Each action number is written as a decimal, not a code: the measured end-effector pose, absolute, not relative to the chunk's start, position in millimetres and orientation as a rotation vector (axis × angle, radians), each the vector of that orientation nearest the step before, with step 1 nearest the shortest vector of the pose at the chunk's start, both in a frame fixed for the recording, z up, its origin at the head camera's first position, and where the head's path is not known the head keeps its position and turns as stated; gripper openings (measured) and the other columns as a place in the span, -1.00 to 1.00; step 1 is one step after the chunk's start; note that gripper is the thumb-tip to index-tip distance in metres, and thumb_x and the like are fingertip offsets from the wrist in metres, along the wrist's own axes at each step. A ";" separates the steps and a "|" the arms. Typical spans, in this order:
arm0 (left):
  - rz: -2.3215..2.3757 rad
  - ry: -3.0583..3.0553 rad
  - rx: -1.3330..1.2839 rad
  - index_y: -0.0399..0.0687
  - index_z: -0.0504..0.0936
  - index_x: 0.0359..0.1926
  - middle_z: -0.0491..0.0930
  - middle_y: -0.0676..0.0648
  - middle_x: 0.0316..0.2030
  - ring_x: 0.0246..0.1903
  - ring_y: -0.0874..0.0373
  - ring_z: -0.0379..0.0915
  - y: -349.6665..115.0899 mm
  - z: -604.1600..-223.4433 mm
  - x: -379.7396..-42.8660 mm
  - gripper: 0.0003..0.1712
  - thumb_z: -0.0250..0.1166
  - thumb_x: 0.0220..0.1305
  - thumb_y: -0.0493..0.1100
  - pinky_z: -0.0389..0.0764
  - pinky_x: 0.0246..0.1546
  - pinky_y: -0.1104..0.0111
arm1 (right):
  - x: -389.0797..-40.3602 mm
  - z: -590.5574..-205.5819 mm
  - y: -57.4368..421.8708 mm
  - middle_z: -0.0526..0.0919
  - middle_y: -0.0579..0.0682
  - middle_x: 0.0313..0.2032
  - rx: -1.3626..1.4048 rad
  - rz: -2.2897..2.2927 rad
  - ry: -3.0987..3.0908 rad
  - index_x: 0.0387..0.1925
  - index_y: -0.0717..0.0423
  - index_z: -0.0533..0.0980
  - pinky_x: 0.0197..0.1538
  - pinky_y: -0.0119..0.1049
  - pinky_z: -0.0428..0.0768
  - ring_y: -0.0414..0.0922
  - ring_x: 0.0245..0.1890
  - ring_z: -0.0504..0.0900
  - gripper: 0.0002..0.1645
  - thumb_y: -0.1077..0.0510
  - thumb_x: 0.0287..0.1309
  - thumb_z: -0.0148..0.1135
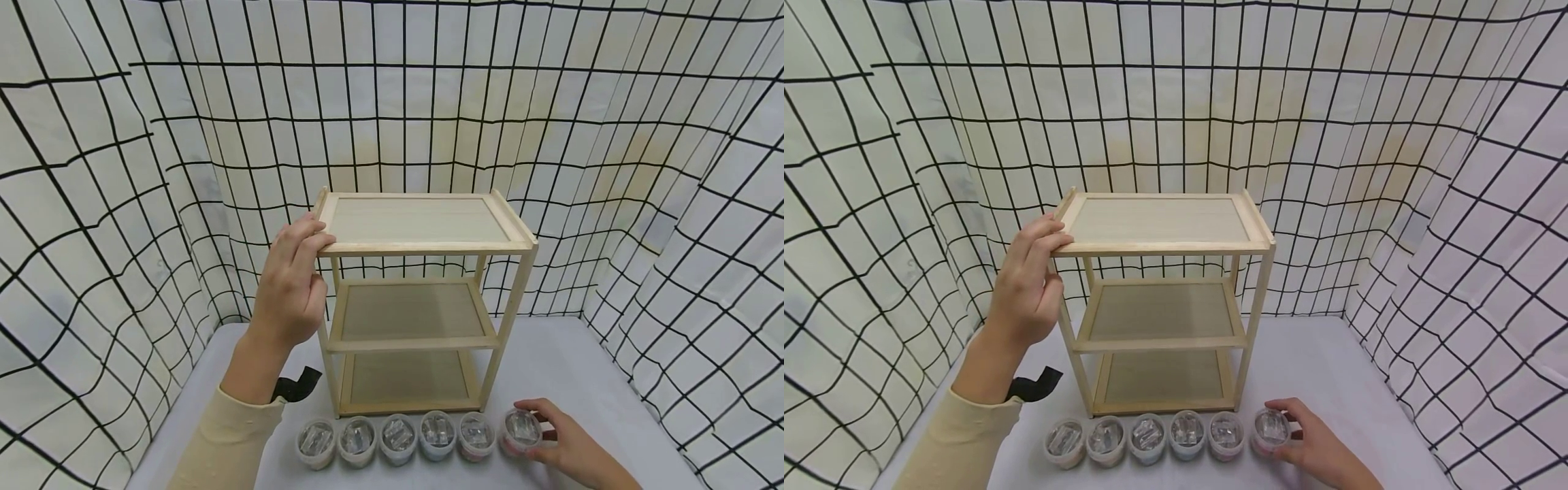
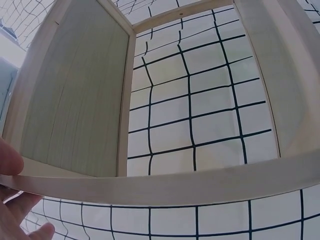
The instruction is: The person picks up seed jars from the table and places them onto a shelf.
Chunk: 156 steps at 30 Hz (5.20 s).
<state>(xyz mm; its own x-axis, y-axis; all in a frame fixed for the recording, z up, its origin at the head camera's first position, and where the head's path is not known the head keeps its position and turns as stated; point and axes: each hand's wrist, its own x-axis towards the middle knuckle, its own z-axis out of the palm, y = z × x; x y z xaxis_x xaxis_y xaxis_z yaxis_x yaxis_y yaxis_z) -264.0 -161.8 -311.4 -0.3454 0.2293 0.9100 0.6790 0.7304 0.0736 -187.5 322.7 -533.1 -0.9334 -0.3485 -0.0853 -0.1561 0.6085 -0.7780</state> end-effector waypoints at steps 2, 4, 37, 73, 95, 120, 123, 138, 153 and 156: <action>-0.550 -1.909 -0.700 -0.27 0.59 0.20 0.53 -0.28 0.33 0.53 -0.16 0.35 -162.1 -311.4 -264.1 -0.34 -0.10 0.07 -0.33 0.23 0.65 -0.08 | -187.6 -530.2 323.6 0.54 0.20 0.38 -0.449 -1.224 2.620 0.45 0.08 0.41 0.05 -0.38 0.70 -0.20 0.15 0.62 -0.09 0.02 0.13 0.60; -0.549 -1.909 -0.701 -0.27 0.59 0.20 0.53 -0.29 0.33 0.53 -0.16 0.35 -162.3 -311.3 -264.1 -0.35 -0.10 0.07 -0.33 0.25 0.65 -0.07 | -187.6 -527.3 324.3 0.54 0.21 0.37 -0.480 -1.230 2.625 0.45 0.10 0.40 0.04 -0.39 0.70 -0.32 0.12 0.60 -0.10 0.02 0.14 0.59; -0.562 -1.883 -0.731 -0.28 0.60 0.18 0.52 -0.30 0.32 0.52 -0.16 0.36 -163.2 -313.5 -266.7 -0.37 -0.14 0.12 -0.35 0.36 0.57 -0.03 | -182.2 -465.2 325.7 0.53 0.30 0.34 -0.690 -1.309 2.590 0.45 0.04 0.40 0.07 -0.36 0.74 -0.35 0.10 0.65 -0.20 0.10 0.25 0.53; -0.557 -1.890 -0.729 -0.25 0.60 0.18 0.53 -0.28 0.31 0.50 -0.16 0.37 -164.9 -312.9 -266.9 -0.39 -0.14 0.15 -0.33 0.39 0.52 -0.10 | -179.1 -373.2 310.0 0.59 -0.09 0.31 -0.895 -1.181 2.732 0.41 -0.23 0.44 0.15 -0.37 0.69 -0.24 0.17 0.66 -0.24 0.15 0.24 0.54; -0.544 -1.942 -0.716 -0.20 0.59 0.20 0.51 -0.24 0.35 0.55 -0.13 0.32 -165.1 -311.8 -264.6 -0.38 -0.12 0.14 -0.33 0.34 0.52 -0.17 | -183.1 -333.0 305.8 0.58 -0.09 0.31 -1.039 -1.145 2.701 0.44 -0.18 0.42 0.08 -0.33 0.74 -0.18 0.12 0.68 -0.22 0.23 0.25 0.50; -0.538 -1.932 -0.702 -0.23 0.59 0.19 0.53 -0.25 0.31 0.53 -0.14 0.34 -163.5 -310.9 -264.5 -0.39 -0.12 0.14 -0.33 0.28 0.57 -0.17 | -185.4 -298.4 301.3 0.57 -0.20 0.33 -1.083 -1.080 2.739 0.46 -0.17 0.41 0.18 -0.29 0.71 -0.21 0.23 0.61 -0.17 0.24 0.21 0.51; -0.541 -1.937 -0.697 -0.22 0.59 0.19 0.53 -0.25 0.32 0.54 -0.13 0.33 -162.9 -311.0 -264.3 -0.39 -0.11 0.14 -0.33 0.28 0.58 -0.16 | -186.3 -295.0 301.8 0.57 -0.20 0.33 -1.115 -1.074 2.736 0.47 -0.19 0.40 0.18 -0.29 0.72 -0.20 0.23 0.62 -0.15 0.26 0.21 0.50; -0.571 -1.935 -0.682 -0.24 0.59 0.17 0.53 -0.26 0.29 0.54 -0.13 0.34 -160.7 -310.9 -264.5 -0.40 -0.12 0.13 -0.34 0.31 0.56 -0.14 | -190.2 -270.4 296.1 0.52 -0.09 0.38 -1.233 -1.075 2.662 0.51 -0.09 0.36 0.21 -0.27 0.72 -0.14 0.23 0.67 -0.09 0.35 0.16 0.47; -0.569 -1.961 -0.668 -0.22 0.59 0.19 0.52 -0.24 0.33 0.57 -0.10 0.30 -161.1 -310.9 -263.0 -0.39 -0.12 0.14 -0.33 0.29 0.59 -0.11 | -196.3 -252.5 291.2 0.54 -0.06 0.37 -1.281 -1.071 2.635 0.50 -0.03 0.37 0.29 -0.33 0.65 -0.12 0.25 0.65 -0.07 0.40 0.12 0.45; -0.569 -1.962 -0.669 -0.22 0.58 0.19 0.52 -0.24 0.33 0.57 -0.10 0.29 -160.8 -310.8 -262.8 -0.39 -0.12 0.14 -0.33 0.28 0.60 -0.11 | -197.1 -248.5 289.5 0.54 -0.06 0.37 -1.280 -1.071 2.637 0.51 -0.06 0.37 0.28 -0.32 0.67 -0.12 0.24 0.65 -0.06 0.40 0.12 0.45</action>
